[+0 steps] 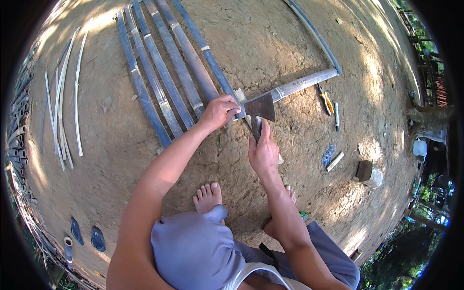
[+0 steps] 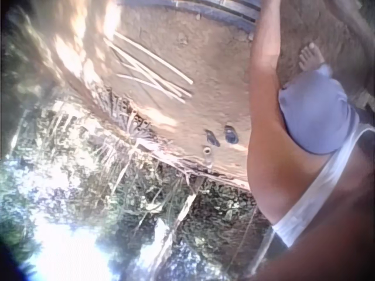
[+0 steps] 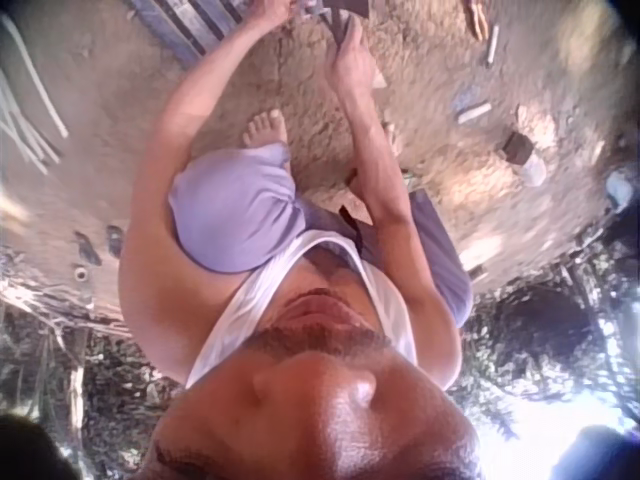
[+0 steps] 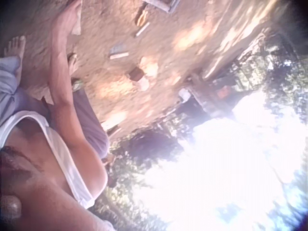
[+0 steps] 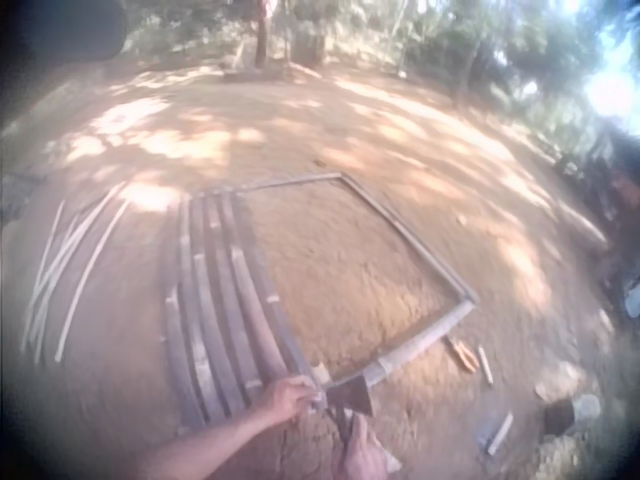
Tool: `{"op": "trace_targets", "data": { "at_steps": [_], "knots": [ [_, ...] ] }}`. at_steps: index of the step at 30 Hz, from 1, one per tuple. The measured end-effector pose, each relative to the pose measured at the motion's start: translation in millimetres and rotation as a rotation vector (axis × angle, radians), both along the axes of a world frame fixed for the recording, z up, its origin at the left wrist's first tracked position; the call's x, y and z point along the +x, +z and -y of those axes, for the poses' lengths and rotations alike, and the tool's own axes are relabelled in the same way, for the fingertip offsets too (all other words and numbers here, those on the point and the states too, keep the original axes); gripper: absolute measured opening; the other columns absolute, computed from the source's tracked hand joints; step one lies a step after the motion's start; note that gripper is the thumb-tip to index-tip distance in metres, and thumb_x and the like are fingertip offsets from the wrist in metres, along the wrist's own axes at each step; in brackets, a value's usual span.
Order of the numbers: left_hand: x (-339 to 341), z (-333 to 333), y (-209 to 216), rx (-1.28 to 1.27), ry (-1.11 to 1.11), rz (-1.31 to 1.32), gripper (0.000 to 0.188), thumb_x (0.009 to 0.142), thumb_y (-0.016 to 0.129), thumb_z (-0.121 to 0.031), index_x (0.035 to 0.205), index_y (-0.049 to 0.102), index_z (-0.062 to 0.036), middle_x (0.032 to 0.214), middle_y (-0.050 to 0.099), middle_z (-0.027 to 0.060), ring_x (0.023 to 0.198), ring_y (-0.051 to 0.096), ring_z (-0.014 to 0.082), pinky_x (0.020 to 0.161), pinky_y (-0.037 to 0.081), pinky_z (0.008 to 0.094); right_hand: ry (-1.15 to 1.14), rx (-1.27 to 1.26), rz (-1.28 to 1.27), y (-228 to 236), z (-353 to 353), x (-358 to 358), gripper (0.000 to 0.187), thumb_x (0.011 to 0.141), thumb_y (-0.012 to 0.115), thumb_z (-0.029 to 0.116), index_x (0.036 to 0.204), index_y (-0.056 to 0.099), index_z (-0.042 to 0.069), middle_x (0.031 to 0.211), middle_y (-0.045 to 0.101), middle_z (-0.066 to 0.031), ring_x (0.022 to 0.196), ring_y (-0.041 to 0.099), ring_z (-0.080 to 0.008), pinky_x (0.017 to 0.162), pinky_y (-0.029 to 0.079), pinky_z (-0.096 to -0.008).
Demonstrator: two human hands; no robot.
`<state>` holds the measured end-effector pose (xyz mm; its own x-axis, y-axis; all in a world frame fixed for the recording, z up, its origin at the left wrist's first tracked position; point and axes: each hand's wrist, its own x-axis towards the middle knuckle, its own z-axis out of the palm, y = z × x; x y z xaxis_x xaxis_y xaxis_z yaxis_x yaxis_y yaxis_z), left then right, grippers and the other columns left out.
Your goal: The person assembles a bamboo frame by aligning split bamboo slats across a square frame and hammering nails with an adze to secure them.
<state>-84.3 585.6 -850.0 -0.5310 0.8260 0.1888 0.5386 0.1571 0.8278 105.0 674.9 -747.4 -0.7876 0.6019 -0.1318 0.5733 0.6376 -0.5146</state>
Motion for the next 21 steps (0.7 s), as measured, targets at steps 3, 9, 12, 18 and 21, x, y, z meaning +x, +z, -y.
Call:
{"op": "trace_targets", "data": {
  "at_steps": [3, 9, 12, 18, 21],
  "knots": [
    [-2, 1, -8, 0.043, 0.002, -0.007, 0.008, 0.083, 0.077, -0.004, 0.091, 0.077, -0.0048, 0.09, 0.068, 0.0081, 0.089, 0.068, 0.0263, 0.079, 0.055, 0.0371, -0.012, 0.03, -0.038, 9, 8, -9, 0.058, 0.095, 0.062, 0.013, 0.145, 0.037, -0.004, 0.116, 0.063, -0.0321, 0.088, 0.069, -0.0504, 0.071, 0.056, -0.0561],
    [1, 3, -5, 0.043, 0.023, 0.039, 0.002, 0.084, 0.072, -0.005, 0.083, 0.073, -0.0035, 0.084, 0.064, 0.0098, 0.083, 0.066, 0.0299, 0.075, 0.054, 0.0407, 0.069, 0.02, 0.157, 11, 9, -16, 0.057, 0.095, 0.062, 0.015, 0.144, 0.038, -0.002, 0.113, 0.064, -0.0306, 0.08, 0.07, -0.0483, 0.069, 0.057, -0.057],
    [4, 0, -3, 0.034, 0.039, 0.06, 0.005, 0.081, 0.075, -0.003, 0.085, 0.073, -0.0039, 0.084, 0.063, 0.0094, 0.081, 0.065, 0.0301, 0.075, 0.053, 0.0404, 0.045, 0.004, 0.118, 10, 11, -16, 0.059, 0.095, 0.062, 0.014, 0.146, 0.037, -0.002, 0.111, 0.064, -0.031, 0.08, 0.07, -0.0481, 0.069, 0.057, -0.0571],
    [4, 0, -3, 0.015, 0.031, 0.0, 0.01, 0.081, 0.076, -0.002, 0.091, 0.075, -0.0037, 0.087, 0.067, 0.0095, 0.083, 0.066, 0.0298, 0.075, 0.054, 0.0393, 0.052, 0.048, 0.146, -4, -6, -11, 0.057, 0.095, 0.06, 0.014, 0.145, 0.037, 0.0, 0.107, 0.066, -0.0293, 0.077, 0.07, -0.0479, 0.062, 0.057, -0.0551],
    [0, 0, -5, 0.055, 0.011, -0.01, 0.009, 0.083, 0.076, -0.005, 0.092, 0.078, -0.0048, 0.087, 0.066, 0.0098, 0.085, 0.066, 0.0291, 0.077, 0.055, 0.0395, 0.003, 0.084, -0.039, 5, -5, -9, 0.054, 0.095, 0.062, 0.013, 0.141, 0.039, -0.001, 0.108, 0.065, -0.0302, 0.077, 0.069, -0.0495, 0.061, 0.057, -0.0556]
  ]
}}
